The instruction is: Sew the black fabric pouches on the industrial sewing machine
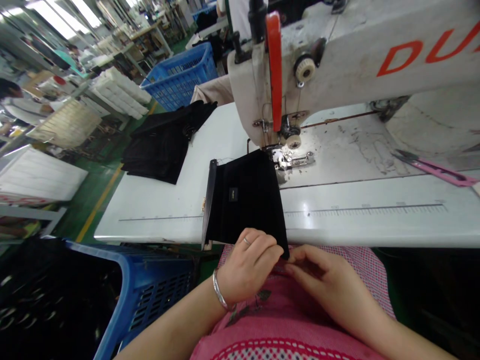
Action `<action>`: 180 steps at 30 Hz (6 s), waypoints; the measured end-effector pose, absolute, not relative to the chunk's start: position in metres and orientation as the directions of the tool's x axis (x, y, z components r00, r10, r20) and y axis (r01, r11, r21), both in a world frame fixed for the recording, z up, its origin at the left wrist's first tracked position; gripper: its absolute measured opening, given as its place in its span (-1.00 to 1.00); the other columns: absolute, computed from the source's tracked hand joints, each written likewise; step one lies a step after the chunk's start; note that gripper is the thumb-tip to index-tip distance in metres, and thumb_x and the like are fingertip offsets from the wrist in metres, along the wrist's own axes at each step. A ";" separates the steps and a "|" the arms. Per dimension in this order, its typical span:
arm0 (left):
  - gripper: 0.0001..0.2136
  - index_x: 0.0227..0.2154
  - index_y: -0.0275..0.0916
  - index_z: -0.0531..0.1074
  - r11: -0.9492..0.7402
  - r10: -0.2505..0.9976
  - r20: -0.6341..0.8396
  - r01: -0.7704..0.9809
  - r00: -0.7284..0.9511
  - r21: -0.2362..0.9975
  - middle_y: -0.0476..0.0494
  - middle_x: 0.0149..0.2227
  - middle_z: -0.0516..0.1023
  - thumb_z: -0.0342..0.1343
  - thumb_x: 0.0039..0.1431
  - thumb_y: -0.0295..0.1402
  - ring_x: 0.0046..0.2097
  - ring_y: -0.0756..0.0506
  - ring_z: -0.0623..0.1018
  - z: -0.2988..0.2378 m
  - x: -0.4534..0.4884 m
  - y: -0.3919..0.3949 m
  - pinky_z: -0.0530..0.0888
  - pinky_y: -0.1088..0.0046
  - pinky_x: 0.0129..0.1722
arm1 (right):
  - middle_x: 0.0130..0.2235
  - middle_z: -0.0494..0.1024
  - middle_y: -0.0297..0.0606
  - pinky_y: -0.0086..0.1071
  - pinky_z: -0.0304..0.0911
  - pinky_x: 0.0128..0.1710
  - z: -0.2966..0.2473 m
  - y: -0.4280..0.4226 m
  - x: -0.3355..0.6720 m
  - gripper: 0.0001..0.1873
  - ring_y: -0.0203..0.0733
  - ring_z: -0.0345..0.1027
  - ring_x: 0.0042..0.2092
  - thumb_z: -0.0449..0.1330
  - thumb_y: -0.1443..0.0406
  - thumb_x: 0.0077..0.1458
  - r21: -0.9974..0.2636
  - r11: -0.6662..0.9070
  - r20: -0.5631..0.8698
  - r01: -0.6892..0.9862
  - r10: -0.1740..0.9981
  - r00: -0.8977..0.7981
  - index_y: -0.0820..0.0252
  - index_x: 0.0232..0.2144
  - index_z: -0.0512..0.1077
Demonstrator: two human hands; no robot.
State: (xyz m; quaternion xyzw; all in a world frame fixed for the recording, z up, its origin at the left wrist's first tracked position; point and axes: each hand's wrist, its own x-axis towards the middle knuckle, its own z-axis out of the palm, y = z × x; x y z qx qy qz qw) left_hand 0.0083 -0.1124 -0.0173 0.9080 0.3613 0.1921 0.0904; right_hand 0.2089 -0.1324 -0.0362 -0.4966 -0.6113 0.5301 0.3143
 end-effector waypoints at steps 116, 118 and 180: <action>-0.61 0.21 -0.25 0.17 -0.689 0.711 0.141 0.643 0.689 0.334 -0.19 0.25 0.22 -0.11 0.35 -0.45 0.32 -0.11 0.15 0.001 -0.004 0.034 0.19 0.17 0.33 | -0.14 0.52 -0.19 -0.28 0.32 -0.21 -0.020 0.049 0.243 -0.73 -0.12 0.40 -0.15 0.07 0.35 0.24 -0.274 0.823 0.370 0.497 0.567 -0.736 0.10 -0.04 0.45; -0.61 0.20 -0.26 0.18 -0.703 0.698 0.148 0.630 0.701 0.329 -0.20 0.25 0.22 -0.10 0.34 -0.46 0.31 -0.11 0.16 0.000 -0.007 0.044 0.19 0.17 0.33 | -0.15 0.52 -0.17 -0.27 0.33 -0.22 -0.018 0.048 0.242 -0.73 -0.11 0.41 -0.16 0.08 0.34 0.24 -0.289 0.810 0.378 0.510 0.586 -0.716 0.11 -0.05 0.47; -0.90 -0.23 -0.27 0.53 -0.791 0.611 0.444 0.483 0.656 0.375 -0.12 -0.18 0.57 0.16 0.22 -0.43 -0.13 -0.08 0.51 -0.008 -0.013 0.063 0.46 0.31 -0.05 | -0.40 0.46 -0.19 -0.19 0.20 -0.23 -0.010 0.057 0.248 -0.67 -0.01 0.29 -0.23 0.06 0.14 0.26 -0.177 0.558 0.348 0.810 0.806 -0.479 0.16 -0.47 0.44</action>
